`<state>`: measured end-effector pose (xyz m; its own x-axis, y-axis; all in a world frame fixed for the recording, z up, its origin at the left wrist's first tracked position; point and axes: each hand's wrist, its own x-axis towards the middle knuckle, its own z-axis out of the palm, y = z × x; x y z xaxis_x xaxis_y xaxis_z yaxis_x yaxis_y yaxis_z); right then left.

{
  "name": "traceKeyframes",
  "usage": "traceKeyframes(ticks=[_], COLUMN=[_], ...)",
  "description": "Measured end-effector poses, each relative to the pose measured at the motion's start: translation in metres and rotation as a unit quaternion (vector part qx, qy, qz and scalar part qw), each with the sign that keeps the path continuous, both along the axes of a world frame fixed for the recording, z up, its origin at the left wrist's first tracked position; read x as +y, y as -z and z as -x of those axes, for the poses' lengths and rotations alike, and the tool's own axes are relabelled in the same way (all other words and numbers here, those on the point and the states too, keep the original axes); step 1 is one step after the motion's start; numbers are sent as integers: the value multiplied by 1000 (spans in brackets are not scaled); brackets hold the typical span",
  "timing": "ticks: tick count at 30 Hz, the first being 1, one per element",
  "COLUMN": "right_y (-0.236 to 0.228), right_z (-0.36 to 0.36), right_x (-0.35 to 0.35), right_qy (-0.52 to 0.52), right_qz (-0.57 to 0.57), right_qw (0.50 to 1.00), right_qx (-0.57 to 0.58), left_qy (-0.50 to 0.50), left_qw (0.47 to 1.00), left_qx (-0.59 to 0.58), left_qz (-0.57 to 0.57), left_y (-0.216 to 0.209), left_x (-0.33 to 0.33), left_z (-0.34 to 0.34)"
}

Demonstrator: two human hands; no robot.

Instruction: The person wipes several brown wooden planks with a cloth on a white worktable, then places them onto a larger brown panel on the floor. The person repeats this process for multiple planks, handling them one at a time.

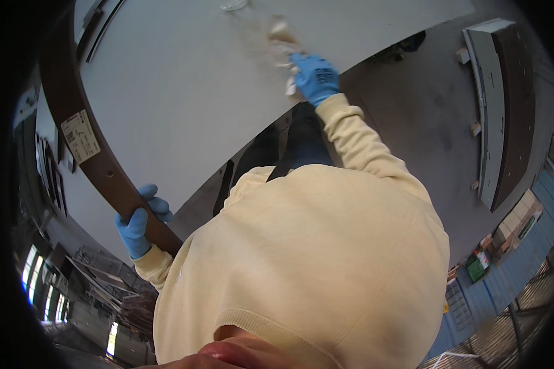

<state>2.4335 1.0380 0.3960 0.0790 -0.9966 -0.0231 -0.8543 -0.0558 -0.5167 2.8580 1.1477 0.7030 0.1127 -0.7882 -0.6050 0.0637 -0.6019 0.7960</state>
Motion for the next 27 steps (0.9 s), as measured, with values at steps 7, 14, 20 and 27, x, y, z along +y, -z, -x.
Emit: traceKeyframes(ticks=[7,14,20,27], right_y=[-26,-79,-30,170], right_z=[272,-54,-401,-531], right_x=[-11,-32,25,20], right_qy=[471,-25,-438,-258], right_qz=[-164,151,73,-413], right_qw=[861,988,882,748], right_qx=[-100,4,-156,-452], left_qy=[-34,-164,-246,-176], left_qw=[997,967,956,956], left_qx=[57,108,75,152], left_qz=[47,164,141,178], left_y=[20,30,34,51], left_x=[21,40,77,33], left_z=[-38,-49,-64,-46])
